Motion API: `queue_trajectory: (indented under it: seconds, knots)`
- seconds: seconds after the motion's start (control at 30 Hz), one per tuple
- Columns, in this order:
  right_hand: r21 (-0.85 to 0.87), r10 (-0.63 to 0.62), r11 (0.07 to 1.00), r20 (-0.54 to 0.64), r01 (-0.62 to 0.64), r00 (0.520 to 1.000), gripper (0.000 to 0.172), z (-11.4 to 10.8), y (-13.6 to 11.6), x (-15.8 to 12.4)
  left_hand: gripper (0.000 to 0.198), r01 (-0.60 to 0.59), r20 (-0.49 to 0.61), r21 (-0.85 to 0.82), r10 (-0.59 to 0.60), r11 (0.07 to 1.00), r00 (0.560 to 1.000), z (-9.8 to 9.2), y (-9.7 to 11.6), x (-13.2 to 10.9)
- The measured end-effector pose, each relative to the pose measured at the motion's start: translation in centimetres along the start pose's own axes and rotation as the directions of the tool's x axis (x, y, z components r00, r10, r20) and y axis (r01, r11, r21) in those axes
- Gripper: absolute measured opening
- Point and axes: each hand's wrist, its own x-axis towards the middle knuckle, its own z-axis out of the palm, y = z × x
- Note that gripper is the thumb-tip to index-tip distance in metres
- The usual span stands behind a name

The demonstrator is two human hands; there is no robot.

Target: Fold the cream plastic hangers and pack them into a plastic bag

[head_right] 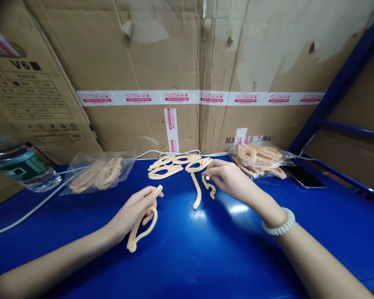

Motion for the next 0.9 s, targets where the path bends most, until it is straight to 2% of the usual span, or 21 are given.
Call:
queue_trajectory:
  seconds: [0.1,0.23,0.43,0.53,0.63,0.7,0.77,0.83,0.9]
  knots:
    - [0.010,-0.042,0.999,0.121,0.041,0.992,0.036,0.6,0.5,0.1,0.038,0.063,-0.058,-0.107,-0.069,0.992,0.996,-0.1,0.3,0.3]
    - [0.014,0.001,1.000,0.217,-0.004,0.976,0.040,1.0,0.3,0.1,0.032,0.072,-0.130,-0.196,-0.099,0.978,0.987,-0.1,0.6,0.4]
    - [0.048,0.024,0.998,0.334,-0.042,0.942,0.050,1.1,0.7,-0.2,0.018,0.091,-0.182,-0.257,-0.141,0.962,0.973,-0.1,1.1,0.2]
    - [-0.055,0.009,0.998,0.279,0.006,0.960,0.045,1.3,-0.3,-0.2,0.012,0.102,-0.193,-0.262,-0.155,0.960,0.969,0.1,1.4,0.0]
    - [-0.067,-0.159,0.984,0.104,0.166,0.982,0.037,1.8,-3.2,0.0,0.012,0.084,-0.193,-0.271,-0.140,0.959,0.971,0.2,1.4,0.0]
    - [-0.033,-0.288,0.956,0.065,0.290,0.955,0.029,2.5,-5.4,-0.1,0.012,0.072,-0.185,-0.293,-0.131,0.953,0.974,0.3,1.3,0.0]
    - [-0.059,-0.391,0.916,0.091,0.396,0.916,0.026,3.3,-7.0,-0.3,0.012,0.058,-0.162,-0.322,-0.116,0.945,0.980,0.3,1.1,-0.1]
    - [-0.119,-0.457,0.877,0.098,0.466,0.884,0.032,4.1,-7.6,-0.5,0.015,0.039,-0.128,-0.343,-0.088,0.939,0.988,0.2,1.0,-0.1]
    - [-0.159,-0.473,0.862,0.092,0.482,0.876,0.030,4.4,-7.4,-0.6,0.018,0.017,-0.110,-0.349,-0.059,0.937,0.992,0.1,0.9,-0.2]
